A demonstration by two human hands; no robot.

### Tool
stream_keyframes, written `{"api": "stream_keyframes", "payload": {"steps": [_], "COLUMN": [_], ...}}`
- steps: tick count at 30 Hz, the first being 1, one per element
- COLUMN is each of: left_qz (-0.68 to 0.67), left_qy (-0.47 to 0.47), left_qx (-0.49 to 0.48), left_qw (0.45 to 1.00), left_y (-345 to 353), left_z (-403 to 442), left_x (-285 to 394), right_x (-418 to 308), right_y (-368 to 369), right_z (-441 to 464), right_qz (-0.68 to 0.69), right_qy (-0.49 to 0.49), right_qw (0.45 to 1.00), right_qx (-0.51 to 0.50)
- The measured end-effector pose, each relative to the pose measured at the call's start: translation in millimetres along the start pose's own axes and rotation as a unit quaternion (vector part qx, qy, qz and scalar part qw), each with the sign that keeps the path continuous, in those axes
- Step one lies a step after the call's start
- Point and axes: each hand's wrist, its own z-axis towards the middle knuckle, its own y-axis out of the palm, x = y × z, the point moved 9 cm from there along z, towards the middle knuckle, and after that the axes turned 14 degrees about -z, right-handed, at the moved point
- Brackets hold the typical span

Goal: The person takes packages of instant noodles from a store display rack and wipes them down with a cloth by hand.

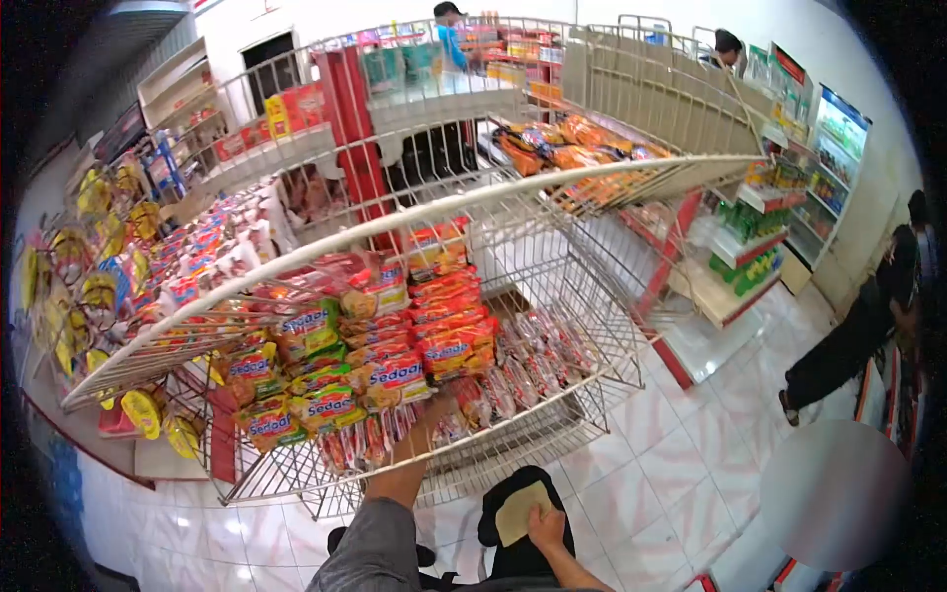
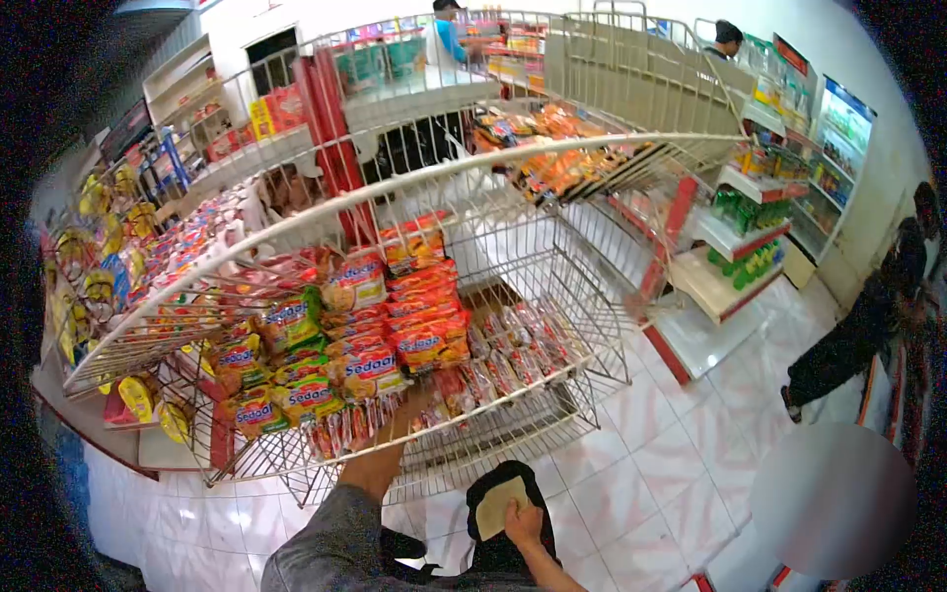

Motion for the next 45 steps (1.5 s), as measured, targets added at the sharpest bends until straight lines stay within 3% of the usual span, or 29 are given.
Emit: {"api": "stream_keyframes", "payload": {"steps": [3, 9, 12, 13, 15, 18, 20, 21, 24, 25, 27, 28, 32, 34, 36, 40, 42, 45], "left_qz": [-0.020, -0.090, -0.069, -0.165, -0.349, -0.363, -0.505, -0.557, -0.629, -0.677, -0.701, -0.721, -0.696, -0.683, -0.669, -0.522, -0.471, -0.410], "left_qy": [0.002, -0.005, -0.093, -0.042, 0.064, -0.117, -0.031, -0.085, -0.126, -0.110, -0.074, -0.061, -0.073, -0.014, -0.018, 0.011, 0.067, 0.024], "left_qx": [-0.011, -0.053, -0.086, -0.041, 0.054, -0.048, -0.005, -0.018, -0.001, -0.001, 0.002, 0.024, 0.058, 0.070, 0.056, -0.001, -0.009, -0.079], "left_qw": [1.000, 0.995, 0.990, 0.985, 0.933, 0.923, 0.863, 0.826, 0.767, 0.727, 0.710, 0.690, 0.712, 0.727, 0.741, 0.853, 0.879, 0.908], "left_y": [-4.5, -24.6, -46.5, -64.8, -105.2, -105.1, -116.6, -98.5, -110.5, -105.8, -111.0, -120.3, -124.7, -134.4, -127.0, -112.9, -114.5, -97.3], "left_z": [-13.1, -61.0, -117.4, -146.7, -202.8, -260.6, -306.6, -312.5, -371.2, -378.0, -390.7, -400.5, -408.3, -410.4, -411.7, -406.7, -406.5, -406.5], "left_x": [-8.4, -42.0, -66.5, -50.7, -24.7, -71.5, -57.0, -93.8, -74.5, -85.0, -79.7, -60.9, -42.8, -19.7, -9.4, 3.1, 18.5, 21.5], "right_x": [-7.5, -0.2, -9.2, -13.4, -19.5, -13.7, -43.6, -57.3, -69.7, -75.7, -73.8, -83.2, -176.1, -194.4, -208.2, -222.2, -236.8, -254.9], "right_y": [-9.3, -3.9, -10.6, -14.0, -17.3, -5.7, -19.5, -22.5, -0.6, 6.8, 40.3, 47.5, 9.8, 11.5, 0.3, -14.8, -29.6, -38.8], "right_z": [-1.1, -3.2, -6.4, -8.2, -10.0, -11.3, -16.3, -17.2, -16.0, -15.7, -7.5, -10.0, -46.1, -59.7, -73.5, -84.5, -90.8, -108.9], "right_qz": [0.062, 0.042, 0.033, 0.039, 0.053, 0.039, 0.049, 0.067, 0.138, 0.174, 0.130, 0.185, 0.233, 0.288, 0.289, 0.270, 0.269, 0.214], "right_qy": [-0.015, -0.017, -0.032, -0.033, -0.037, -0.047, -0.070, -0.073, -0.112, -0.115, -0.103, -0.101, -0.145, -0.160, -0.158, -0.194, -0.274, -0.403], "right_qw": [0.997, 0.997, 0.998, 0.998, 0.997, 0.994, 0.996, 0.995, 0.984, 0.978, 0.986, 0.976, 0.954, 0.932, 0.928, 0.922, 0.904, 0.870], "right_qx": [0.047, 0.059, 0.049, 0.048, 0.046, 0.088, 0.034, 0.023, 0.020, 0.002, -0.023, -0.047, -0.123, -0.150, -0.175, -0.197, -0.187, -0.187]}}
